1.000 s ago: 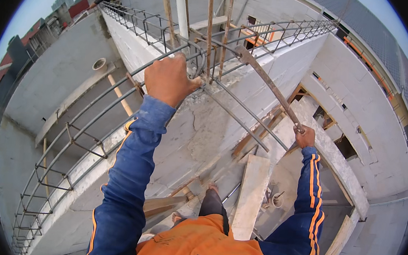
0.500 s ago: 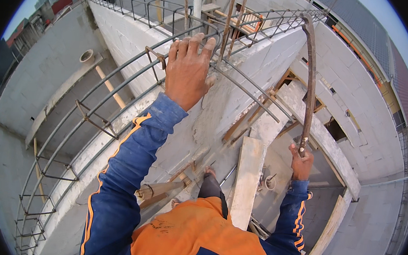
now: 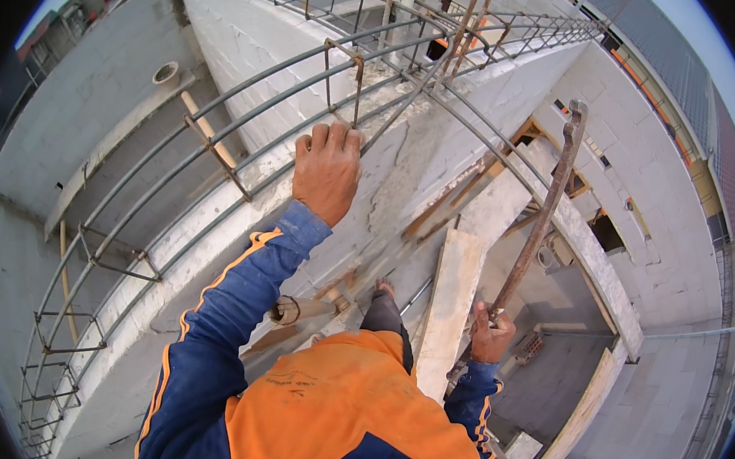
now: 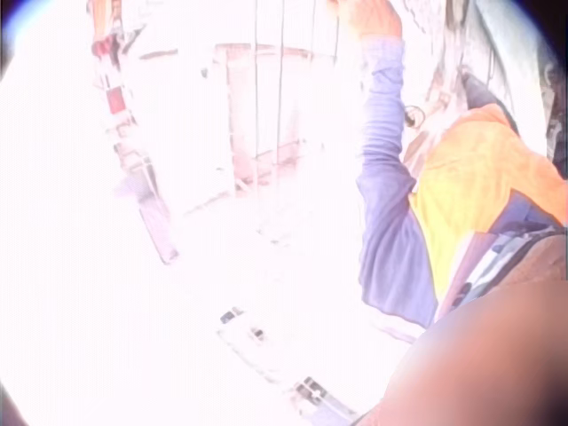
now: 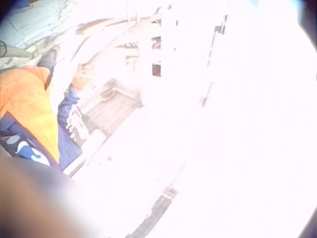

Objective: The person assembles a metal scaffolding structure on a rooftop. They position and secure metal poles and crossbars, using a long metal rod to adjust and tighten connections. The person works on the structure while standing on wooden planks.

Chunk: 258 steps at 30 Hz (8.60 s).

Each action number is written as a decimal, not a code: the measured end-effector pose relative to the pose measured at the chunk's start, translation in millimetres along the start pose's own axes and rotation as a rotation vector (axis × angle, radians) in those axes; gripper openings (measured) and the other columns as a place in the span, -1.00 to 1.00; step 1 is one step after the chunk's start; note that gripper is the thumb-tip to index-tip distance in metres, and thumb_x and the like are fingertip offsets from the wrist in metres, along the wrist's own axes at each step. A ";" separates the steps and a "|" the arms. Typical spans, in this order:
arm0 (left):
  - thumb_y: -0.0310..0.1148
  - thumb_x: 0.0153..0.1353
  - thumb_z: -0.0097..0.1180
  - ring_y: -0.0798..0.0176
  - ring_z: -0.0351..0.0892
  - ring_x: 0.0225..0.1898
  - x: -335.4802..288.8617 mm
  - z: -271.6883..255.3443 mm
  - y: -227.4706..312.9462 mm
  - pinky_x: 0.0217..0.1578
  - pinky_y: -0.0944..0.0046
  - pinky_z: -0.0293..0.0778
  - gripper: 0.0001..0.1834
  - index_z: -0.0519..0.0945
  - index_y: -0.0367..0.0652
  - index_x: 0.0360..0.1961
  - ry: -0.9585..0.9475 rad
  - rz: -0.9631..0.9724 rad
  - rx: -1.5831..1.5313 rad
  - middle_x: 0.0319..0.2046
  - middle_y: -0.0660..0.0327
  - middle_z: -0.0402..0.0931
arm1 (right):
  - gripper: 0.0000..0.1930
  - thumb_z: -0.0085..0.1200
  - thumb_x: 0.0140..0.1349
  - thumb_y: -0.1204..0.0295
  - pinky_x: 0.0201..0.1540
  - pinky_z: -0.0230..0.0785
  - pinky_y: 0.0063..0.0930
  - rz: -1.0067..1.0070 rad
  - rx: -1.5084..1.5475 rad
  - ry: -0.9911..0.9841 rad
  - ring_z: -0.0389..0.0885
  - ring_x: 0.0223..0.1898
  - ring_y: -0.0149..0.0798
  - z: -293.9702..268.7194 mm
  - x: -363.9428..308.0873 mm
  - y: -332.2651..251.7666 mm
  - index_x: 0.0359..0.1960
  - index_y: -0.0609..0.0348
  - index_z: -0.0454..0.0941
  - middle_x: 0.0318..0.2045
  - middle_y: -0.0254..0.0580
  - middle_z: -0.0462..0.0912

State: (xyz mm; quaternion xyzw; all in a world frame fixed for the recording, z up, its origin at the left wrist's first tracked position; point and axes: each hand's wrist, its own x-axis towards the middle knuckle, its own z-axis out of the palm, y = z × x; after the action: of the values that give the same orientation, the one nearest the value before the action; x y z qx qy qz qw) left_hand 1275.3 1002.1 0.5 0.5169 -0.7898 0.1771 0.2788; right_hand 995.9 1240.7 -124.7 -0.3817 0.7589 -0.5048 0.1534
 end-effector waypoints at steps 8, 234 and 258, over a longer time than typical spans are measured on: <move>-0.38 -0.03 0.25 0.13 0.45 -0.10 12.6 9.7 2.8 -0.10 0.12 0.31 -0.67 0.58 -0.22 -0.19 -0.009 0.043 0.005 -0.21 0.16 0.48 | -0.67 0.34 0.19 0.21 -0.52 0.23 -0.47 -0.146 0.077 -0.163 0.35 -0.62 -0.48 27.4 -13.8 -16.8 -0.44 0.28 0.66 -0.70 -0.37 0.47; -0.02 0.26 0.21 -0.03 0.62 -0.37 -10.9 -26.9 -39.3 -0.34 0.07 0.49 -0.62 0.73 -0.15 -0.30 0.111 -0.373 -0.229 -0.42 0.08 0.58 | -0.45 0.02 0.41 -0.01 -0.77 0.13 -0.65 0.009 -0.365 -0.828 0.21 -0.83 -0.60 -125.2 89.3 -295.3 0.04 0.34 0.47 -0.72 -0.48 0.31; -0.26 0.11 0.32 -0.14 0.55 -0.10 -6.4 -12.3 -17.0 -0.06 0.02 0.48 -0.38 0.45 -0.34 0.15 0.036 -0.269 -0.413 -0.12 -0.09 0.54 | -0.55 0.07 0.41 0.11 -0.72 0.11 -0.63 0.400 0.144 -0.673 0.19 -0.77 -0.58 -36.1 -19.5 -256.9 0.02 0.31 0.45 -0.66 -0.51 0.28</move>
State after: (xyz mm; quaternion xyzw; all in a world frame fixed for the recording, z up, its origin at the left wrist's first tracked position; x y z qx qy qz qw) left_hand 1296.0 1006.8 6.0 0.5463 -0.7283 -0.0176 0.4134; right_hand 1095.5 1227.3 115.2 -0.3588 0.6883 -0.3634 0.5152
